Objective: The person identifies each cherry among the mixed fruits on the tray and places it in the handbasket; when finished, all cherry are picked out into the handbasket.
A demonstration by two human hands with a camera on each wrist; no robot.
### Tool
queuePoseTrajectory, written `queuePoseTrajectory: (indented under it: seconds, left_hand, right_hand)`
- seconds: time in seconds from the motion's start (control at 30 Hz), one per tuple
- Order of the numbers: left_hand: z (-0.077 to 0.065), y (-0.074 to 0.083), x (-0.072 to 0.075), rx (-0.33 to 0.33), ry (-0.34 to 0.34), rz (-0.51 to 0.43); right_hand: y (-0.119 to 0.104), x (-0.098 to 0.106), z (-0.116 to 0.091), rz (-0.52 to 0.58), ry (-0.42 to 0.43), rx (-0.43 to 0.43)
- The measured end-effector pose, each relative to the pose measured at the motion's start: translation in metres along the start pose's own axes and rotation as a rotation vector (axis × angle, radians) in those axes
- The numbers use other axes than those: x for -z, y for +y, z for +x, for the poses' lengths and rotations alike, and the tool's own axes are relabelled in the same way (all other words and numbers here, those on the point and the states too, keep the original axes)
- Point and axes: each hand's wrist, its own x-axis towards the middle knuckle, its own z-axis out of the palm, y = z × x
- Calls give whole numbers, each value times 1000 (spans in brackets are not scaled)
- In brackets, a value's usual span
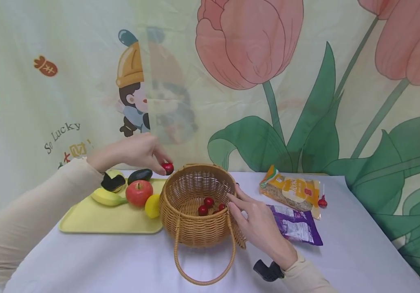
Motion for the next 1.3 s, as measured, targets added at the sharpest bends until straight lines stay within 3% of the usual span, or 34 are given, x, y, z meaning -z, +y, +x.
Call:
queuePoseTrajectory:
  seconds: [0.1,0.2,0.37,0.63,0.8,1.03,1.3]
  left_hand:
    - [23,12,1,-31,-106,-1]
    - [45,23,-6,-68,-163,9]
    - [73,39,-24,-123,-154,51]
    - [102,53,-49,-180,-140,87]
    - [112,53,-67,-186,-158,37]
    - [115,48,-91,-199,-169,1]
    - [115,46,-98,-214,-151,-7]
  right_hand:
    - [0,0,0,2,-1,-5]
    - [0,1,1,3,-5,-12]
    - [-1,0,1,5,-20,-30]
    - [-1,1,1,4,-37,-55]
    - [0,1,0,-4,-33,-52]
    - [1,0,0,-13,-31,-46]
    - [1,0,0,-11,-34,-51]
